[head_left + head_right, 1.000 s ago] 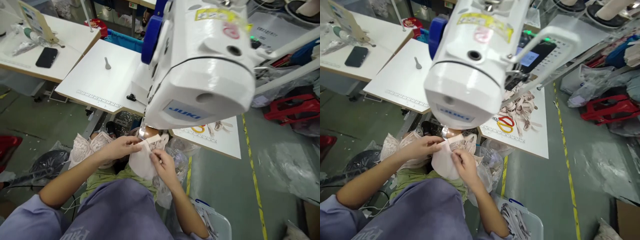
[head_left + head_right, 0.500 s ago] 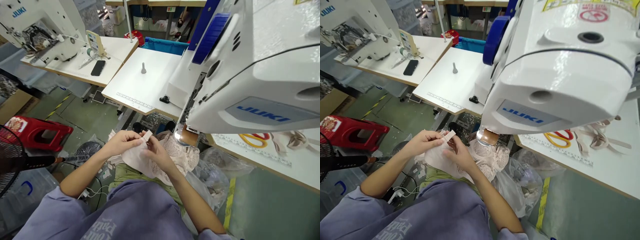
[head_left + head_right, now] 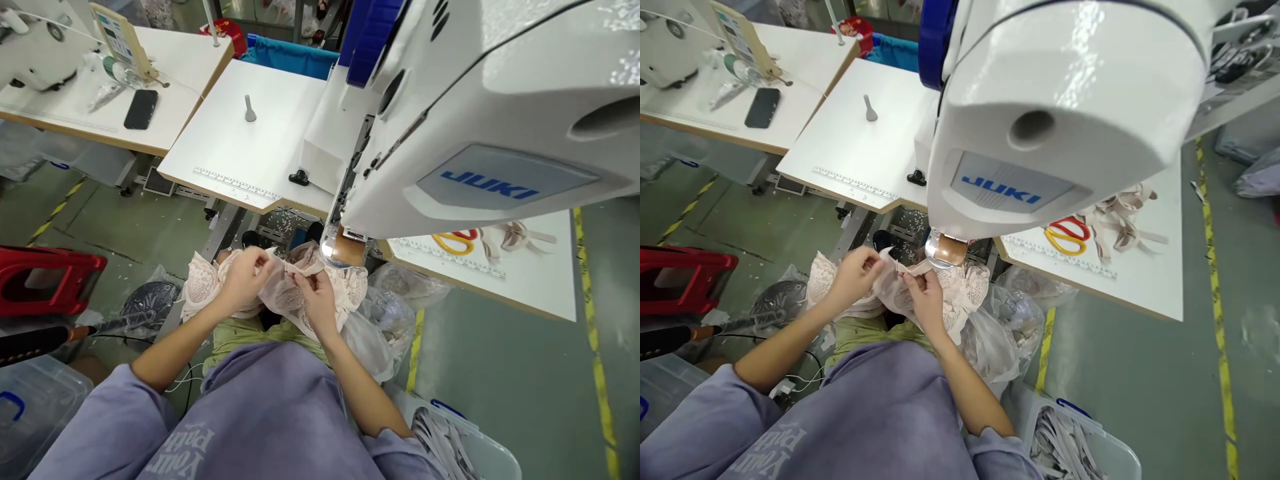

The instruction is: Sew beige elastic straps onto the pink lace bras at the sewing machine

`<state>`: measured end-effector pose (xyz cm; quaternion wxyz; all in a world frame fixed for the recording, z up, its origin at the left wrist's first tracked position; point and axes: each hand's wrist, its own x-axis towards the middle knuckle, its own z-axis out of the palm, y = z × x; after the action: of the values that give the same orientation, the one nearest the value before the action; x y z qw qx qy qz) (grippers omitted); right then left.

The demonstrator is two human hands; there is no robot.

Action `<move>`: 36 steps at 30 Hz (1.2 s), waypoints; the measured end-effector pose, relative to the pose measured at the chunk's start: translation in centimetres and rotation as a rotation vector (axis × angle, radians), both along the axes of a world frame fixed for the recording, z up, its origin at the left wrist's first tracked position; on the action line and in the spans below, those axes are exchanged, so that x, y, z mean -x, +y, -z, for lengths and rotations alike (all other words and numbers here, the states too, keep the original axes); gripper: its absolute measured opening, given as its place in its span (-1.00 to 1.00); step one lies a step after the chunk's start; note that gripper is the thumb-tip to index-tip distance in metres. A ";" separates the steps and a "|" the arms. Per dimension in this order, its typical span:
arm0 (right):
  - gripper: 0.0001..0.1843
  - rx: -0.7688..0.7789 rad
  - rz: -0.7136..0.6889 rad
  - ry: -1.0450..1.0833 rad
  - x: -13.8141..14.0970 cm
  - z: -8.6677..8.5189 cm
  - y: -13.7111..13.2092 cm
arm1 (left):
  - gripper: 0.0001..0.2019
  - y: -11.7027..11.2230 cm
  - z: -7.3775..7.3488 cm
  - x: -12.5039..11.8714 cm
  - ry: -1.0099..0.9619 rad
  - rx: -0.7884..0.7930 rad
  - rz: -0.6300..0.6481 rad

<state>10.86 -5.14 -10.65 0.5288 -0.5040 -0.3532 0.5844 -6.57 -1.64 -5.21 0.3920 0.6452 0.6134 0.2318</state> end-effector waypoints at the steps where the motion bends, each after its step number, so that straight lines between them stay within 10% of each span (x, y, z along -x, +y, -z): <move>1: -0.80 -0.082 0.001 -0.153 -0.2 0.8 -0.4 | -0.61 -0.2 0.9 -0.7 -0.064 0.066 0.014; 6: -0.83 -0.402 -0.091 -0.679 -2.0 2.8 -2.0 | -0.59 -1.1 3.2 -3.5 -0.235 0.178 0.085; 17: -0.63 -0.402 -0.154 -0.724 -4.6 -2.4 -0.1 | -0.67 -2.1 -1.5 -3.6 -0.228 0.072 0.176; 27: -0.81 -0.525 0.004 -0.737 -4.0 0.0 -0.9 | -0.70 -1.4 -1.2 -6.4 -0.110 0.002 0.080; 31: -0.80 -0.572 -0.153 -0.803 -9.3 0.4 0.9 | -0.68 -0.4 -0.8 -6.2 -0.065 0.021 0.124; 36: -0.58 -0.238 0.216 -1.313 -22.7 -1.5 8.7 | -0.66 0.2 0.6 -5.5 0.124 -0.097 0.234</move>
<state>33.59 3.51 -9.14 0.3119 -0.7253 -0.6110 0.0576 -1.10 -1.42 -5.81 0.3460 0.7435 0.5453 0.1734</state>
